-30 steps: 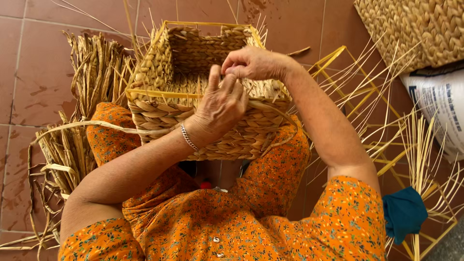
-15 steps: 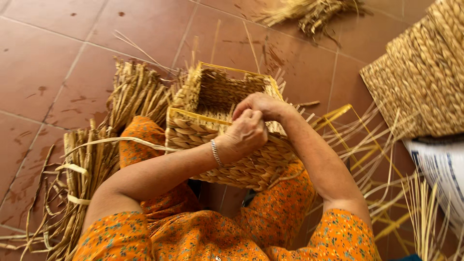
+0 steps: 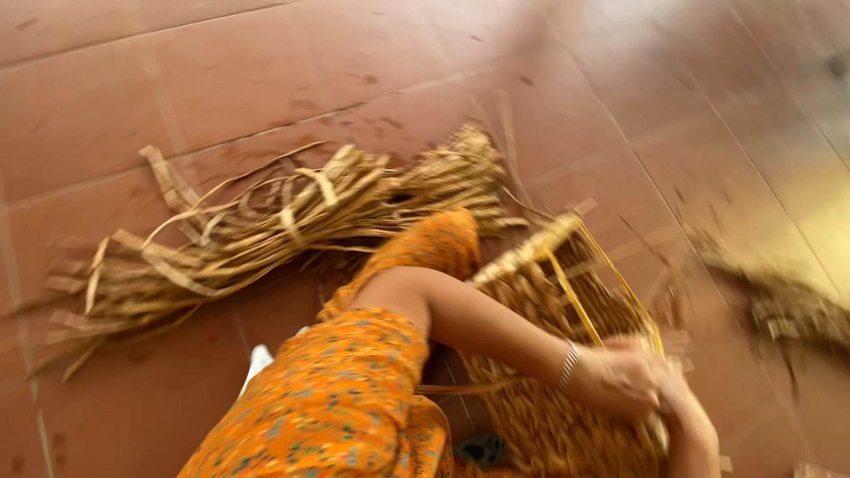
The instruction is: The person sits on the floor weaving a water hyacinth basket, folding and tucking woven strands over a bamboo frame rim to form the border. They work the strands around the rim by hand and use scissors to trim excess material from the basket edge.
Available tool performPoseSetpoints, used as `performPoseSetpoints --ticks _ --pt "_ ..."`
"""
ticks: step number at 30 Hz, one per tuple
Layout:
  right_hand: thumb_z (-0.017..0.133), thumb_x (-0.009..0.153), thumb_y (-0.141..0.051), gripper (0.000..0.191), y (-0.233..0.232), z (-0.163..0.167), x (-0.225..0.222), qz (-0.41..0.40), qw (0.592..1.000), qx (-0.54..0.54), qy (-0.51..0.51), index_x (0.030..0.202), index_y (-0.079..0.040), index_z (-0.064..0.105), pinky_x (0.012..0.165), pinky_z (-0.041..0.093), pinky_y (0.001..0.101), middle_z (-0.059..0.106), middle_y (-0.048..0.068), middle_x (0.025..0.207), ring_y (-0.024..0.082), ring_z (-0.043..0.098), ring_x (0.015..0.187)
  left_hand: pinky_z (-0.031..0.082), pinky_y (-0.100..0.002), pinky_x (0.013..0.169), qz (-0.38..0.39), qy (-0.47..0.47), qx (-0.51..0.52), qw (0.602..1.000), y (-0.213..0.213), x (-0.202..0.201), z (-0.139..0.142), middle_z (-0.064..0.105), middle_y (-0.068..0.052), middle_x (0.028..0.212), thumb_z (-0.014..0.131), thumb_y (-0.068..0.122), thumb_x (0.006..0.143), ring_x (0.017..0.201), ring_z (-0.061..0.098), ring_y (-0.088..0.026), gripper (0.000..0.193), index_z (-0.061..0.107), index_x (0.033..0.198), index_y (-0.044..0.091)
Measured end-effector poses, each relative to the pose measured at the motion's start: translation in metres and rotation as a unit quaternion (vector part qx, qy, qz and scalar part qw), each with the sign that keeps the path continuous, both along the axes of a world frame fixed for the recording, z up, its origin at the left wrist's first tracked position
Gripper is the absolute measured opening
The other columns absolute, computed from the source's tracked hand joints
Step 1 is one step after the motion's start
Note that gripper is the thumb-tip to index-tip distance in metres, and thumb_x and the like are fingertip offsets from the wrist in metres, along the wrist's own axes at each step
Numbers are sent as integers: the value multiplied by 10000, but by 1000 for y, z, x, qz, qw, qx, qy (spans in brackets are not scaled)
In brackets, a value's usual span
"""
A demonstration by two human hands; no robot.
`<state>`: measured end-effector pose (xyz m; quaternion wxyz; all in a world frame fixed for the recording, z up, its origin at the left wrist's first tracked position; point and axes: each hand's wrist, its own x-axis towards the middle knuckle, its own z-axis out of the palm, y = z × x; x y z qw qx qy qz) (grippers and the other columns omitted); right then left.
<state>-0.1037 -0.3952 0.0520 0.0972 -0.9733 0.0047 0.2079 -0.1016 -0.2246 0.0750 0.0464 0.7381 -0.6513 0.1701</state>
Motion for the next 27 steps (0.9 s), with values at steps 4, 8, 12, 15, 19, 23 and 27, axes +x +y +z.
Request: performPoseSetpoints --ticks 4,8,12,15,19,23,27 --pt "509 904 -375 373 1 -2 45 12 999 28 10 1161 -179 697 805 511 471 742 135 996 334 703 951 529 -377 617 64 25 33 997 -28 16 -9 661 -25 678 640 286 789 716 618 -190 209 677 661 124" --pt "449 929 -454 451 -3 21 93 -78 992 -9 -103 1152 -155 702 780 499 445 735 128 967 314 702 919 544 -372 604 91 51 70 992 -11 27 0 660 -19 677 627 294 819 695 621 -178 231 666 660 131" --pt "388 953 -532 547 22 23 134 -186 975 5 -120 1144 -130 707 754 487 418 727 120 937 294 700 887 558 -368 590 113 74 84 987 51 56 2 659 -12 677 614 303 850 675 623 -166 255 655 659 139" --pt "343 971 -591 627 7 33 140 -258 956 41 -131 1138 -112 710 735 479 399 721 115 915 278 699 863 569 -364 579 117 94 77 986 36 56 6 658 -7 676 604 310 873 659 625 -157 274 647 659 145" --pt "282 995 -670 738 -51 43 100 -352 917 108 -154 1129 -88 715 710 467 372 713 107 885 258 698 830 584 -360 565 81 126 59 987 -26 29 -3 657 0 675 591 319 903 639 628 -145 300 636 658 153" --pt "221 1019 -749 853 -125 58 0 -431 866 175 -181 1121 -63 720 684 456 346 705 100 856 238 697 798 563 -387 565 52 274 -9 960 -24 30 -16 681 -29 653 675 411 836 592 655 -179 304 657 657 165" --pt "161 1043 -827 972 -179 72 -130 -474 835 211 -182 1112 -39 724 659 444 320 698 92 826 217 696 766 552 -435 674 -25 374 -2 927 9 29 -15 720 -130 777 803 400 783 726 697 -308 284 734 744 128"
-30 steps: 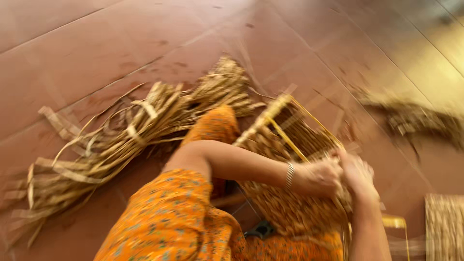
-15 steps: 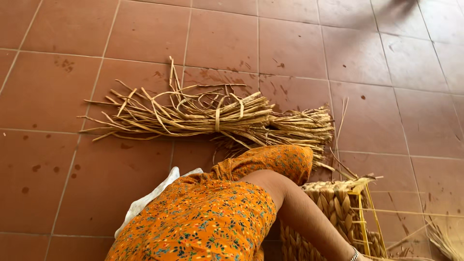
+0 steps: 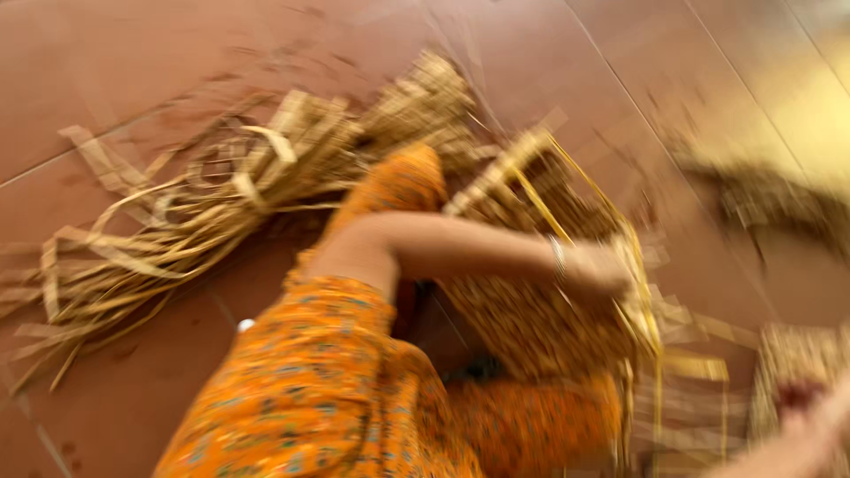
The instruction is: The person sits on the floor weaving a water hyacinth basket, folding and tucking woven strands over a bamboo frame rim to form the border. They work the strands around the rim by hand and use scissors to trim excess material from the basket edge.
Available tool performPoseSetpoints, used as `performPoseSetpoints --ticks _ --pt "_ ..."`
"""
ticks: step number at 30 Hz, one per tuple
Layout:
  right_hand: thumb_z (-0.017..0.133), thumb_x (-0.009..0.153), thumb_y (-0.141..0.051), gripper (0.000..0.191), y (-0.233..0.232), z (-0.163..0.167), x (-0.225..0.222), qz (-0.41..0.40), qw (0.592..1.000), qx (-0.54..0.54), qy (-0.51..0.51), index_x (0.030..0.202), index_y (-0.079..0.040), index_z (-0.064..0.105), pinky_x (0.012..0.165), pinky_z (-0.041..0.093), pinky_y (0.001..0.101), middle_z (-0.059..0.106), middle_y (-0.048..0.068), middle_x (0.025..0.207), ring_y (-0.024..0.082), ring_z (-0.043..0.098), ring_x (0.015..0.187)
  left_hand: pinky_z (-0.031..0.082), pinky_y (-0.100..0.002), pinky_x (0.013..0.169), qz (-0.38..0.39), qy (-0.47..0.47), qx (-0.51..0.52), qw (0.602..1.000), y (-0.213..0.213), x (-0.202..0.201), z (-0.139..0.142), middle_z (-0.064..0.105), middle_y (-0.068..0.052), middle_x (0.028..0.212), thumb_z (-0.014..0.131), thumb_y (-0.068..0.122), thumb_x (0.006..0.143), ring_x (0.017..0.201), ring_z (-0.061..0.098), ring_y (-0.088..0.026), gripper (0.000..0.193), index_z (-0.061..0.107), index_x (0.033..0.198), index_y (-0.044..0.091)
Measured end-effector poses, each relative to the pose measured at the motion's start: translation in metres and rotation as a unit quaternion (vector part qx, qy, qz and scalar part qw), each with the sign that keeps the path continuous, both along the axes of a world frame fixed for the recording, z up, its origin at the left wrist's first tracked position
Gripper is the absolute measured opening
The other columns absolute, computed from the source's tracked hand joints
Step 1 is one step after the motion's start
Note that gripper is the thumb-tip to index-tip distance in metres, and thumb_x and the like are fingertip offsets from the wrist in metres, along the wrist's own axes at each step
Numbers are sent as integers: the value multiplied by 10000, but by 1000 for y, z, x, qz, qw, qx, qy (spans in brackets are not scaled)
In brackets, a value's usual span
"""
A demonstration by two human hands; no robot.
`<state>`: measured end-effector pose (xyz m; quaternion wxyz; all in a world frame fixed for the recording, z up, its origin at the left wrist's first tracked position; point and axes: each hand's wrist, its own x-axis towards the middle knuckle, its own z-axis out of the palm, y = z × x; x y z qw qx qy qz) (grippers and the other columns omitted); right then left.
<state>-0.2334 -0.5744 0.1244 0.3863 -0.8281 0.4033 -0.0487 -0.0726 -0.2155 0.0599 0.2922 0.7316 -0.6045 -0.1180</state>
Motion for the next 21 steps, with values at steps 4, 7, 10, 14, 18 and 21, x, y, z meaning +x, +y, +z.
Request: performPoseSetpoints --ticks 4,7,10,14,18,21 --pt "100 1068 -906 1092 27 26 -31 2 998 51 43 1104 -15 729 634 432 294 690 84 796 197 694 734 475 -365 562 -67 194 160 965 29 21 31 660 -79 703 711 393 867 624 596 -214 326 728 740 94" --pt "572 1029 -727 701 99 47 -42 7 981 -144 133 1025 -56 774 698 521 313 712 92 740 171 672 628 417 -313 478 -70 337 194 919 49 33 50 615 -42 647 642 388 930 547 520 -144 382 723 737 68" --pt "755 1040 -325 260 177 62 -42 148 966 -211 -25 1064 -69 795 634 520 358 728 68 813 151 656 684 331 -280 422 -14 392 203 897 55 26 64 544 -16 613 575 475 1023 490 392 -101 506 746 770 72" --pt "800 1043 -104 93 270 48 -37 269 872 -305 -271 1091 -61 733 820 596 365 712 95 1036 225 682 957 512 -271 510 38 409 174 895 55 28 73 705 -56 705 670 351 954 586 613 -114 355 778 822 39" --pt "824 945 -109 245 323 24 -35 271 832 -418 -243 1163 -34 740 877 561 404 675 95 1099 266 626 999 628 -280 574 53 410 212 885 47 36 72 749 -55 738 757 264 871 621 708 -119 215 785 879 51" --pt "831 930 -131 341 342 8 -39 234 838 -440 -224 1234 -17 727 896 526 433 636 90 1132 278 591 1003 619 -284 554 42 440 221 869 42 39 70 753 -61 728 796 233 833 586 697 -121 180 793 895 64"
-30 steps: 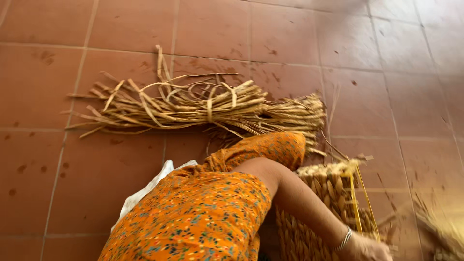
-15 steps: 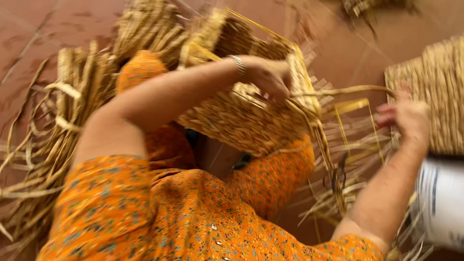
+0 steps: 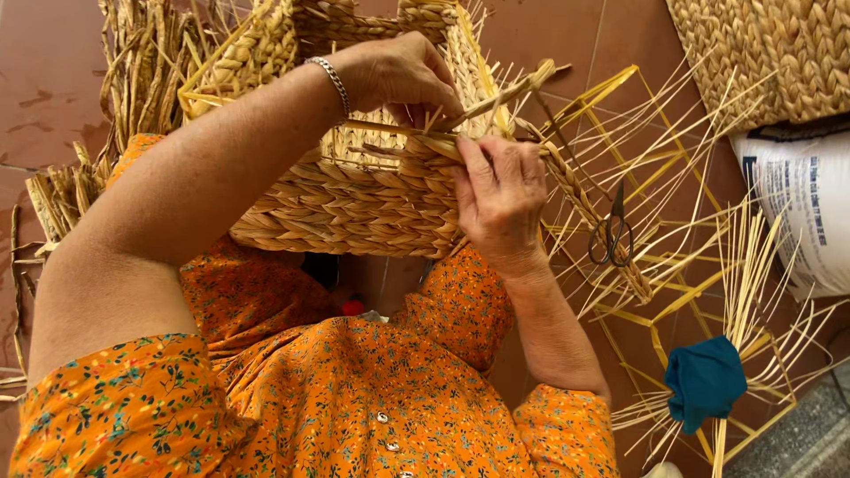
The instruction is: The person sits on the floor weaving a water hyacinth basket, folding and tucking woven strands over a bamboo frame rim to form the border. They work the strands around the rim by hand and use scissors to trim excess material from the basket edge.
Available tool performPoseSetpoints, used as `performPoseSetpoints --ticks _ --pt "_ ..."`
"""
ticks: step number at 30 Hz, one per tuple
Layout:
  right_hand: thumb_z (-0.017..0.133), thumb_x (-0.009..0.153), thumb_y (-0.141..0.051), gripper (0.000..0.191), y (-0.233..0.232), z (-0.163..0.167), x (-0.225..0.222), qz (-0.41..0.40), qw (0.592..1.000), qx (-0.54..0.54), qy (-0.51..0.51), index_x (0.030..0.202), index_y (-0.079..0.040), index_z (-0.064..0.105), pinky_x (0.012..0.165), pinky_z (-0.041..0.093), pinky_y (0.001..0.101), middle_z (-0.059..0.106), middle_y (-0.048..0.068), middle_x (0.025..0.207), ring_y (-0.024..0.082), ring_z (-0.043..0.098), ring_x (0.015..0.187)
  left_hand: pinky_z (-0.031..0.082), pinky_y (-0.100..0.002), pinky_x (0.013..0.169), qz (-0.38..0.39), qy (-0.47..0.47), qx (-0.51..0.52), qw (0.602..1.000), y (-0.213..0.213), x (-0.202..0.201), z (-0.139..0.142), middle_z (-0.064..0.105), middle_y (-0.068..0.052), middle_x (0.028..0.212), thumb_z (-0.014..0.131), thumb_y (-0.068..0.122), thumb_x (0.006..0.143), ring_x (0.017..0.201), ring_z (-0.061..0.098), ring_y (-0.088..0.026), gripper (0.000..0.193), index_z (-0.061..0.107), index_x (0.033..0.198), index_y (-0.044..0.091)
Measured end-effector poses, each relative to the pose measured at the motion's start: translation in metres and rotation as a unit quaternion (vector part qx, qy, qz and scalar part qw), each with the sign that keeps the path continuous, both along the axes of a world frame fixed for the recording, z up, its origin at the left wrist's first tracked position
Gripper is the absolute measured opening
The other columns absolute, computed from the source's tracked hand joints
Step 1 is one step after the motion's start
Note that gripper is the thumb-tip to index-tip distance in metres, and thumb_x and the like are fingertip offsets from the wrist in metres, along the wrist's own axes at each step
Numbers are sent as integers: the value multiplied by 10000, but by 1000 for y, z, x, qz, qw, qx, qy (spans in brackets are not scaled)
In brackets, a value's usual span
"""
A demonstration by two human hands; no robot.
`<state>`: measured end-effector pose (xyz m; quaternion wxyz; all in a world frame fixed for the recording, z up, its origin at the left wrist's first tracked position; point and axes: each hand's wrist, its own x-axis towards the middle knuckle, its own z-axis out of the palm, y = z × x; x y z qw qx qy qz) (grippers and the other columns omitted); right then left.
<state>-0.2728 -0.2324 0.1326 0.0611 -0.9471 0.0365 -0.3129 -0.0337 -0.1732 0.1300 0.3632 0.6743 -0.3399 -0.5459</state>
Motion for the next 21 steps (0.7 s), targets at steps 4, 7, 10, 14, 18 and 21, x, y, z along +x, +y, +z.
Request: performPoseSetpoints --ticks 4,7,10,14,18,21 --pt "793 978 -100 352 11 -13 -4 -21 998 -38 -40 1303 -20 684 948 506 439 614 95 1192 281 592 1057 603 -290 521 -10 -16 32 999 -5 -1 -1 740 -80 710 834 207 797 552 697 -131 175 768 865 60" --pt "768 997 -104 333 12 -13 -9 -10 999 -35 -36 1301 -24 656 980 493 458 614 101 1217 293 599 1082 547 -275 491 -20 -65 31 997 -8 -7 -4 735 -68 727 848 187 797 551 653 -114 138 792 838 67" --pt "780 1001 -135 326 11 -10 -8 -15 999 -20 -31 1278 -27 648 969 474 465 606 99 1211 290 592 1060 521 -274 475 -33 -82 -40 995 -5 -12 -4 729 -69 726 860 183 805 561 650 -117 183 772 835 25" --pt "793 988 -145 328 13 -8 -3 -20 999 -8 -31 1261 -45 644 985 459 470 592 91 1212 283 585 1054 565 -263 562 -44 -100 -70 992 6 -16 3 765 -44 776 843 234 827 649 687 -104 191 809 898 60" --pt "790 980 -111 315 16 -10 -6 -14 999 -16 -31 1256 -33 659 1000 461 483 595 93 1229 300 590 1078 567 -264 631 -95 -147 -60 983 14 -19 14 789 -38 828 840 243 817 713 700 -93 193 826 934 91" --pt "783 975 -87 311 16 -12 -7 -11 999 -18 -44 1256 -16 671 1016 467 495 596 100 1264 302 598 1098 566 -265 639 -120 -174 -73 975 13 -23 18 792 -50 826 835 203 783 713 704 -91 187 824 929 86"
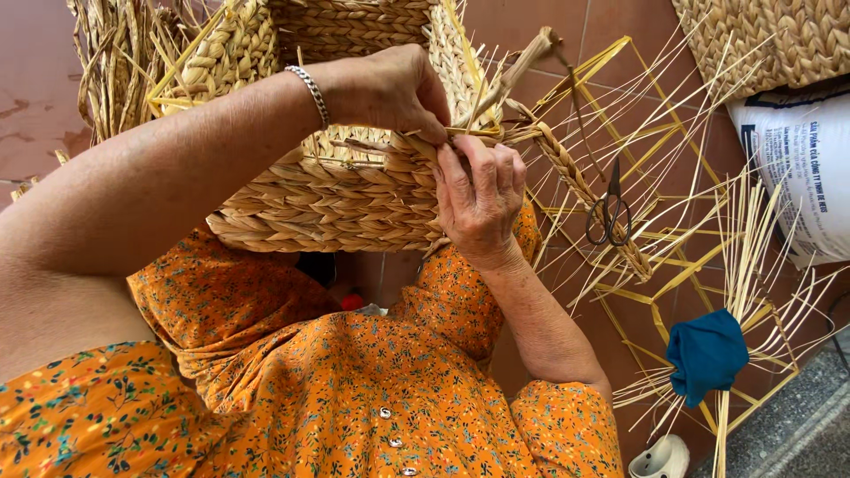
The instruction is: The person sits on the floor weaving a water hyacinth basket, folding and tucking woven strands over a bamboo frame rim to form the border. They work the strands around the rim by hand and use scissors to trim excess material from the basket edge.
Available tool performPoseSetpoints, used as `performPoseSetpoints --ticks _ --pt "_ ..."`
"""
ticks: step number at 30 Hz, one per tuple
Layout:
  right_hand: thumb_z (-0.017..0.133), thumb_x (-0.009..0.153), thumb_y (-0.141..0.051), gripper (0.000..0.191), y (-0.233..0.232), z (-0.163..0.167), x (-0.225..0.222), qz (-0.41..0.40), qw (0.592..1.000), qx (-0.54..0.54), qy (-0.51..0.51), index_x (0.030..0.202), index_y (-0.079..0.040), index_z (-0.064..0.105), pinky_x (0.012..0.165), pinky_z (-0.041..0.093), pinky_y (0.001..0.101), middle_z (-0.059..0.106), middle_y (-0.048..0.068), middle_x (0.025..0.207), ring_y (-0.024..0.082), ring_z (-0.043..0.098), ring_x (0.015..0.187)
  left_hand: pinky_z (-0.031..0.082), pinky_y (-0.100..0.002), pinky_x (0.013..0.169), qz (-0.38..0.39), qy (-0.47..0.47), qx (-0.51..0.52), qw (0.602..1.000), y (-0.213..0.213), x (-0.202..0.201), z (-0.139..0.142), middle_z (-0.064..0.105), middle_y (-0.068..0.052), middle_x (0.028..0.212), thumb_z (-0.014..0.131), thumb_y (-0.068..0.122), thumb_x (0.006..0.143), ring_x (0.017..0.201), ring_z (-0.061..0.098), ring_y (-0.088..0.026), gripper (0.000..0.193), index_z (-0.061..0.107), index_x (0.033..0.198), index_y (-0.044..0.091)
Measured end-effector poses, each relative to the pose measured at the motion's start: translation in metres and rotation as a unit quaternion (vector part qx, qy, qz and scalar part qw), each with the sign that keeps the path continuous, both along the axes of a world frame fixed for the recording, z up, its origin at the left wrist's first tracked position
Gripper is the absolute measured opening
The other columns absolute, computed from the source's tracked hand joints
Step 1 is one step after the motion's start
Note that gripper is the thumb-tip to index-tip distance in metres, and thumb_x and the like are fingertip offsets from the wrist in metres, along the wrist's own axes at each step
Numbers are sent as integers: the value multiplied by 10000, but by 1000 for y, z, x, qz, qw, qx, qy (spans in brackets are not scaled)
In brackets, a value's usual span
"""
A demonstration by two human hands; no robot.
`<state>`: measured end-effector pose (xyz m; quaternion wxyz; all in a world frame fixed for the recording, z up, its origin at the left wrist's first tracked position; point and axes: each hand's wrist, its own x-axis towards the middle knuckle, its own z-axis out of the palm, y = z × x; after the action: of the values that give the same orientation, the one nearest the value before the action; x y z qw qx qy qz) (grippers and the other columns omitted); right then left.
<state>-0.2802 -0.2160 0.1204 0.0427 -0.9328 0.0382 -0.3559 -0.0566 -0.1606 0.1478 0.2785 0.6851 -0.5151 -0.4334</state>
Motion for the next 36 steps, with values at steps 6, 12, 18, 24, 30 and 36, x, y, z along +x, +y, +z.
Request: performPoseSetpoints --ticks 6,12,18,24,30,36 --pt "773 956 -37 286 2 -3 2 6 1000 -24 0 1221 28 686 990 490 488 639 107 1269 291 608 1087 569 -262 637 49 19 -17 998 2 -9 -12 768 -54 763 778 190 818 684 701 -83 147 807 877 58" --pt "781 945 -14 246 2 -1 2 20 1000 -12 -1 1172 45 707 925 524 435 653 118 1220 300 612 1091 517 -297 581 90 56 -14 994 -4 -17 -31 713 -58 693 693 208 836 632 620 -92 191 784 821 41" --pt "787 928 3 227 3 1 4 12 1000 -16 -8 1140 44 718 910 532 426 650 108 1191 291 612 1076 513 -365 682 148 77 55 984 -22 -22 -36 734 -103 784 566 377 858 741 651 -184 407 764 818 23" --pt "797 930 -1 212 3 -1 5 8 1000 -20 -7 1126 39 727 902 531 410 651 90 1161 274 616 1058 539 -400 777 136 79 95 983 -31 -26 -34 751 -148 947 524 403 844 870 687 -218 436 754 904 37" --pt "785 928 -24 157 -2 -9 5 12 999 -28 -10 1067 18 725 898 528 424 652 88 1114 278 623 1046 524 -433 758 27 -22 46 998 -36 -25 -55 723 -218 954 500 411 905 849 676 -285 454 724 991 26" --pt "749 970 -84 68 -17 -15 9 30 996 76 -39 1001 -37 711 874 544 390 682 63 1035 213 627 988 558 -461 706 7 -18 42 999 -34 -8 -56 746 -252 993 610 403 986 857 733 -338 498 769 1176 -29"
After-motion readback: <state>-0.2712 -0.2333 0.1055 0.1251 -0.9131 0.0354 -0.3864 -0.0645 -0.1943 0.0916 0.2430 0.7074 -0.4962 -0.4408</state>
